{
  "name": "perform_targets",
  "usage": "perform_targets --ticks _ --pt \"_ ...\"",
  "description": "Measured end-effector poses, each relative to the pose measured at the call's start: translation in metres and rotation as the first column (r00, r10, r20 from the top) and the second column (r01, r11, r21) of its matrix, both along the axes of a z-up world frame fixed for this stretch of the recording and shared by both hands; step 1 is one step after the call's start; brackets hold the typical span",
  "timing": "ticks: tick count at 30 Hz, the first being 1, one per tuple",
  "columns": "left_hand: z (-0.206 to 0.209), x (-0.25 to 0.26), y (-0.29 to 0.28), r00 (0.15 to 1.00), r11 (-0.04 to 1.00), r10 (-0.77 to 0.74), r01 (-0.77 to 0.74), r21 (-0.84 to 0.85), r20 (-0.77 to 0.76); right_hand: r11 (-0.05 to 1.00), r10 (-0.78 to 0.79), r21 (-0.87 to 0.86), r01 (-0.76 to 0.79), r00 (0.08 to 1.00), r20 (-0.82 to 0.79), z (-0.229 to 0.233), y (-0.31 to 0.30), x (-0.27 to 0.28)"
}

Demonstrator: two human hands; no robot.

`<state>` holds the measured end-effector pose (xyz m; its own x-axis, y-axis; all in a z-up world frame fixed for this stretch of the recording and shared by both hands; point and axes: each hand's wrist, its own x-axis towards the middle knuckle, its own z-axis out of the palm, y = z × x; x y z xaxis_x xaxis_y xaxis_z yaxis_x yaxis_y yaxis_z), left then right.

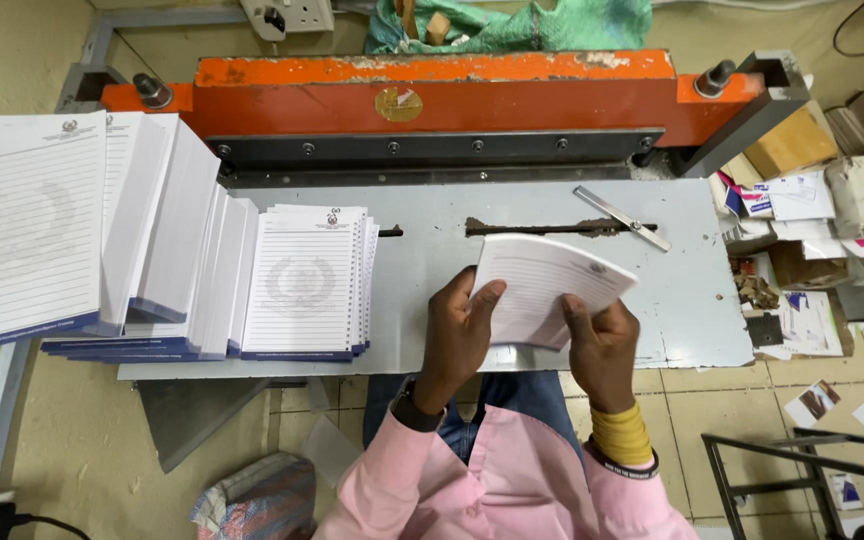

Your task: The person places a stack of lined paper into a red binding machine, presses the handle to bind the pages, and then removes the finished notebook. They repeat this process with multiple stacks of paper.

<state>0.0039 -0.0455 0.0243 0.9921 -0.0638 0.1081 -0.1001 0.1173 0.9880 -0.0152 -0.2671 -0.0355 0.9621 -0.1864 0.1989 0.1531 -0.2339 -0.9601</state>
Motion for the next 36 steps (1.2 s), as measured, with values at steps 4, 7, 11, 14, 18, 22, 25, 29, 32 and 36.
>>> perform_targets --ticks 4,7,11,14,18,22,25,29,32,36 --pt "-0.031 -0.007 -0.021 0.990 0.994 0.109 -0.109 -0.005 0.090 0.992 -0.115 -0.032 0.119 0.987 0.110 -0.051 -0.007 -0.004" --pt "-0.070 -0.010 -0.032 0.986 0.990 0.143 -0.143 -0.003 0.091 0.995 -0.091 0.032 0.090 0.995 0.039 -0.080 -0.002 -0.011" --pt "-0.055 -0.009 -0.024 0.979 0.983 0.162 -0.171 0.070 0.123 0.993 0.014 0.118 -0.018 0.999 0.037 0.011 0.018 -0.009" --pt "-0.026 -0.003 -0.002 0.950 0.932 0.051 -0.156 0.326 0.309 0.989 0.030 -0.145 0.008 0.966 0.257 0.084 -0.014 -0.013" --pt "0.002 0.007 -0.001 0.869 0.824 -0.193 -0.108 0.556 0.455 0.836 0.243 -0.547 -0.049 0.926 0.289 0.143 -0.007 -0.007" --pt "0.016 0.003 0.007 0.905 0.894 0.162 -0.303 0.330 0.394 0.973 0.088 -0.229 -0.039 0.974 0.207 0.088 -0.029 0.002" --pt "0.004 0.006 0.020 0.981 0.983 0.173 -0.177 0.044 0.090 1.000 -0.026 0.012 0.025 0.996 0.085 0.052 -0.028 0.006" --pt "-0.051 0.018 0.024 0.999 0.993 0.018 -0.013 -0.120 0.039 0.991 -0.045 0.131 0.042 0.999 0.022 0.005 -0.042 0.011" --pt "-0.037 0.014 0.023 0.993 0.993 0.009 0.005 -0.121 0.115 0.993 -0.003 0.121 0.002 1.000 0.013 -0.013 -0.050 0.013" --pt "-0.047 0.008 0.011 0.992 0.985 0.000 0.022 -0.169 0.126 0.990 0.035 0.138 -0.032 0.999 -0.015 -0.023 -0.044 0.009"
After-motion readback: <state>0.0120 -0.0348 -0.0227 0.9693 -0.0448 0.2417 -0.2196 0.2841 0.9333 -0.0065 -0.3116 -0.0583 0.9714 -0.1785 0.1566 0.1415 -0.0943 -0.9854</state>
